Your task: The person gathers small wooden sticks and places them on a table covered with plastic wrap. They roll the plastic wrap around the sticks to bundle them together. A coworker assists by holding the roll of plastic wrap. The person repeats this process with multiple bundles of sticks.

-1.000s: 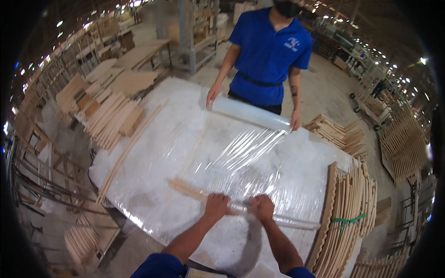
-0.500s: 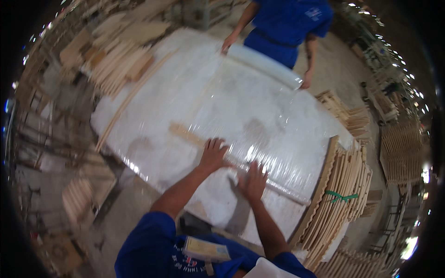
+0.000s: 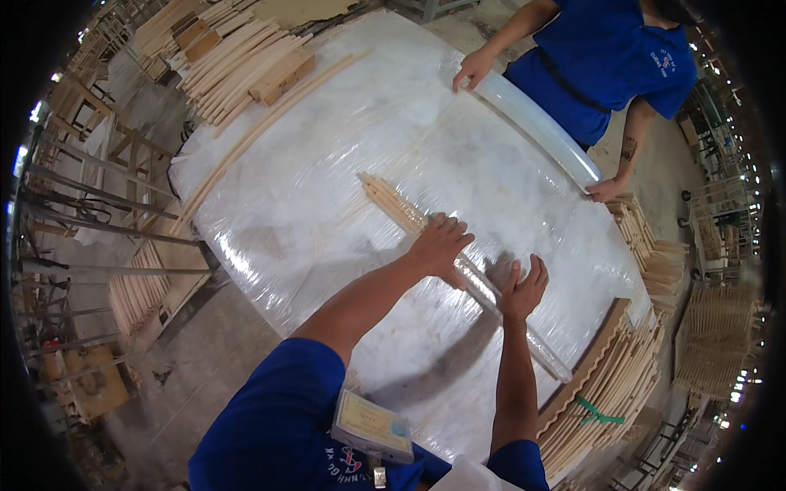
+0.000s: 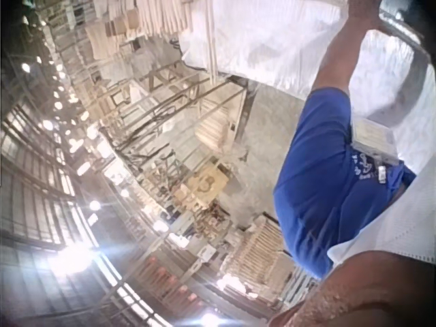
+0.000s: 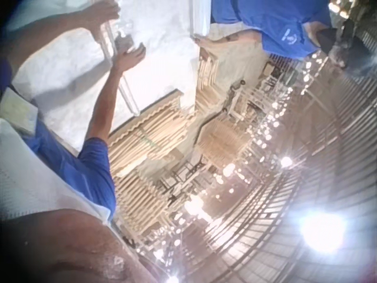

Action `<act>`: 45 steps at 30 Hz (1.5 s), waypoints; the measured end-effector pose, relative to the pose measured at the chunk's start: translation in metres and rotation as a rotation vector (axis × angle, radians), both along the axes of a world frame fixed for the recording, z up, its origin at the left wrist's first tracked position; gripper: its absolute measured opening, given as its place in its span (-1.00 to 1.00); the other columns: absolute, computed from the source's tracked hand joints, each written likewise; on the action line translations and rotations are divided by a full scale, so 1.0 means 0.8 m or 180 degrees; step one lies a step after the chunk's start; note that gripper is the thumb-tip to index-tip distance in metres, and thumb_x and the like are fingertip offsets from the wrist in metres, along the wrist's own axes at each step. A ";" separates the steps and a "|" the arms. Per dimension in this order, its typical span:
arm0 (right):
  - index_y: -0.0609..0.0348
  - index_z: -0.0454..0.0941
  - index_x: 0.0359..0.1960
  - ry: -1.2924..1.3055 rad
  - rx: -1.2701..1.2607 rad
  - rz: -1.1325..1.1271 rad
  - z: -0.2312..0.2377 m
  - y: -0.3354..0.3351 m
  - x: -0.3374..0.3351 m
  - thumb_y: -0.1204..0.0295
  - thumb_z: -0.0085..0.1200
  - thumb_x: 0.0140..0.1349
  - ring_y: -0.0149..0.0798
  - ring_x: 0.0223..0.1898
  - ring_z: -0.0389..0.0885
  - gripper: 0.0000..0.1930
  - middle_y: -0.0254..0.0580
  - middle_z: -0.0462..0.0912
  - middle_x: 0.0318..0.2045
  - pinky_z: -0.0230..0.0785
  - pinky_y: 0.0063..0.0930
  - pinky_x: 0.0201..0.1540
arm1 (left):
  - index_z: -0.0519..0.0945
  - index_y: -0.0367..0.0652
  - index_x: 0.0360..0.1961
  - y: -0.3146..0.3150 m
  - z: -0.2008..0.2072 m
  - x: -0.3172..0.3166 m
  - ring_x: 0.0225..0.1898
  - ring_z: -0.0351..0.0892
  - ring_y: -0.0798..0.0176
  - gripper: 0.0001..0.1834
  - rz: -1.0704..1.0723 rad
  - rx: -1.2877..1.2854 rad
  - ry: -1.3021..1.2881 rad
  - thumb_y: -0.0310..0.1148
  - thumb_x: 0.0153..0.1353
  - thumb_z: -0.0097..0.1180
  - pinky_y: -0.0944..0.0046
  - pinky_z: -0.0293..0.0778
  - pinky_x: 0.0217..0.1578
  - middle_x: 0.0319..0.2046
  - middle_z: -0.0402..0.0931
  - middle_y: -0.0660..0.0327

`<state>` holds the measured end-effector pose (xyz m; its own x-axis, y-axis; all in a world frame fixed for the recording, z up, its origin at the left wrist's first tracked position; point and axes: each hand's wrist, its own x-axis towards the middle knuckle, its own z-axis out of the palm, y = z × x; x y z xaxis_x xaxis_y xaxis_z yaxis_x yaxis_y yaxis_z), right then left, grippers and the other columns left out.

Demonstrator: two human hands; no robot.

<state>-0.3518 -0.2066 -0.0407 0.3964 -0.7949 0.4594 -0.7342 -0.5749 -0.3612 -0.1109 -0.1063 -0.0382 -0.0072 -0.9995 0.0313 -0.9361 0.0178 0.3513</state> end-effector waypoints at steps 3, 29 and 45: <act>0.30 0.61 0.02 0.0010 0.0421 -0.0109 -0.003 0.026 -0.016 0.09 0.29 0.44 0.27 0.11 0.62 -0.54 0.16 0.67 0.02 0.47 0.07 0.15 | 0.60 -0.17 0.19 0.003 -0.007 0.005 0.33 0.43 0.00 0.18 -0.0054 -0.0171 0.0073 0.57 -0.29 0.48 -0.09 0.17 0.46 0.15 0.55 0.09; 0.35 0.18 0.61 0.0733 0.0487 0.0423 -0.021 0.168 -0.006 -0.20 0.09 0.47 0.52 0.64 -0.01 -0.04 0.42 0.10 0.63 -0.18 0.49 0.60 | 0.68 -0.03 -0.18 0.111 -0.020 -0.009 -0.04 0.57 0.06 -0.61 0.1107 -0.1410 0.0223 0.08 0.33 0.36 -0.05 0.38 0.07 -0.14 0.62 0.27; 0.18 0.66 -0.17 0.0062 0.0148 0.0243 -0.007 -0.041 0.062 0.04 0.31 0.39 0.15 -0.17 0.63 -0.60 -0.03 0.69 -0.25 0.44 0.04 -0.04 | 0.65 -0.12 -0.01 -0.022 -0.017 0.052 0.09 0.57 0.06 -0.04 0.0402 -0.0260 0.0051 0.48 -0.20 0.53 -0.02 0.41 0.19 -0.07 0.59 0.19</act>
<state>-0.3020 -0.2398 -0.0464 0.4651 -0.7823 0.4143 -0.6961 -0.6124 -0.3749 -0.0694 -0.1238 -0.0515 0.1195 -0.9865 0.1118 -0.9270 -0.0706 0.3683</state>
